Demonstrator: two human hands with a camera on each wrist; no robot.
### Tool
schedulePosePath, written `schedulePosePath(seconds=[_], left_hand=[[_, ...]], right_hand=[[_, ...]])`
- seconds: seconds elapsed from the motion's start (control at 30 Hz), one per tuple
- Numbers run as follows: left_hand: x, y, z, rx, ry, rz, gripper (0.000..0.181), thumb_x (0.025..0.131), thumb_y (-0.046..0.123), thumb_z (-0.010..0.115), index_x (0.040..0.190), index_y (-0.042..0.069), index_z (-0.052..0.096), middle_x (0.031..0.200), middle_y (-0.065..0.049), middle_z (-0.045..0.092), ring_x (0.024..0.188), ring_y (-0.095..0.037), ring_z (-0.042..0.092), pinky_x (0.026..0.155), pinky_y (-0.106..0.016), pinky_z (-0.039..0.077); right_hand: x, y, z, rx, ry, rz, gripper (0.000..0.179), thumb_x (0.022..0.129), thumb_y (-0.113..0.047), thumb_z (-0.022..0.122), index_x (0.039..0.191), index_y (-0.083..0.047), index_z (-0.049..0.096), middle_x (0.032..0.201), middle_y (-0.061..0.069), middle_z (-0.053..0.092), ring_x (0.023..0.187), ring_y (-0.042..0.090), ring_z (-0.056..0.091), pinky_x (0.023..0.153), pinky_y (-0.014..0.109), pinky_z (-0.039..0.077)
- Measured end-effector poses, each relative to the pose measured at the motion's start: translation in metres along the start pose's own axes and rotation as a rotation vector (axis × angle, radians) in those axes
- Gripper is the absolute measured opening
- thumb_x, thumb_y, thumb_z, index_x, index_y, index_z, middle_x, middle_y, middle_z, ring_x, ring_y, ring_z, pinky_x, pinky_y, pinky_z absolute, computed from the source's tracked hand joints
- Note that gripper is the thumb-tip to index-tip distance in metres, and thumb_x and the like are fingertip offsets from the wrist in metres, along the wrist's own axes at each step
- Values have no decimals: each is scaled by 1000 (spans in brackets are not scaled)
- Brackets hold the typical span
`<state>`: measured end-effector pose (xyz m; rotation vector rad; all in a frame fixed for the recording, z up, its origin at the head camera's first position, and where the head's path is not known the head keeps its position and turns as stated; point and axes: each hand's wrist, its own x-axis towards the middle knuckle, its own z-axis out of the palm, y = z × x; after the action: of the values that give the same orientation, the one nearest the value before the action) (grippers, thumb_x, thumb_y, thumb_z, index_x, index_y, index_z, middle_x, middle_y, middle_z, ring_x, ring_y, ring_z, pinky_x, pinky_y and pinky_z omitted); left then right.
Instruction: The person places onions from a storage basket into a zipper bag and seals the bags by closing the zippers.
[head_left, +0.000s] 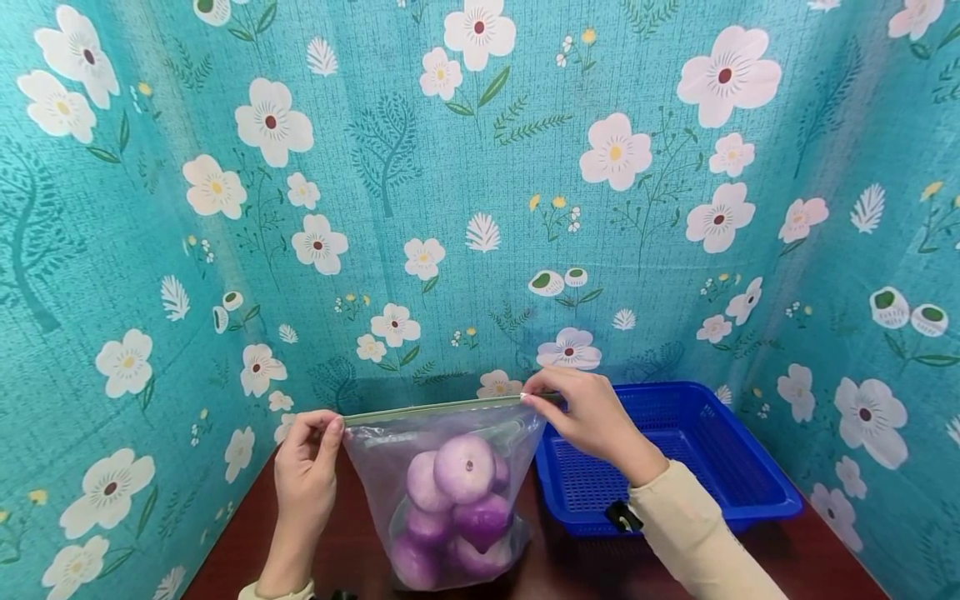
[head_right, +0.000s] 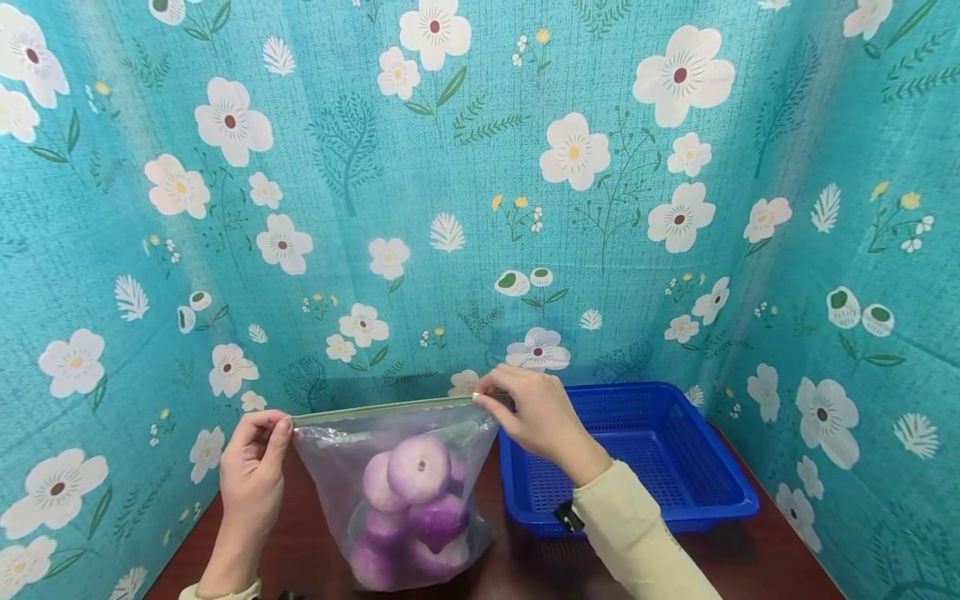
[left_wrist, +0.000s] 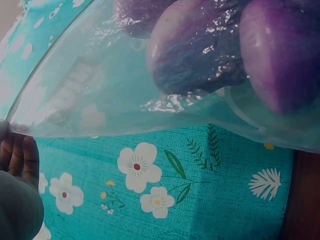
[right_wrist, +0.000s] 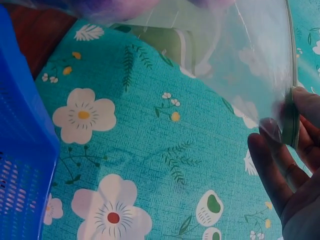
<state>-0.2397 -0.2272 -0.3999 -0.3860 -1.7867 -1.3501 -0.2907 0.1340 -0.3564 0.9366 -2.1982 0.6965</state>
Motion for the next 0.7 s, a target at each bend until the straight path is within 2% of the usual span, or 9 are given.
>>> schedulePosePath(seconds=[0.2,0.53,0.7], left_hand=[[-1,-1,-1,14,18,3,10,99,-6,59,108,-7,63,91,2,62,81,-7,61,77,-11,52],[-1,-3,-3,14,25,10,11,98,-8,60,109,-7,63,93,3,62,82,-8,60,76,-12,51],[-2,-3,-3,14,23,3,11,98,-8,60,109,-7,63,94,3,61,82,-8,60,76,-12,51]], right_hand=[[-3,5,-3,3,6,16,7,94,-20,76,96,-26,72,88,-15,68,77,-3,61,67,26,55],[-6,11,-10,21,-2,46,5,96,-21,74,95,-25,71,84,-16,63,74,-3,58,68,28,57],[-8,13,-9,29,-8,58,7,95,-20,74,95,-26,71,84,-16,63,74,-2,58,68,24,55]])
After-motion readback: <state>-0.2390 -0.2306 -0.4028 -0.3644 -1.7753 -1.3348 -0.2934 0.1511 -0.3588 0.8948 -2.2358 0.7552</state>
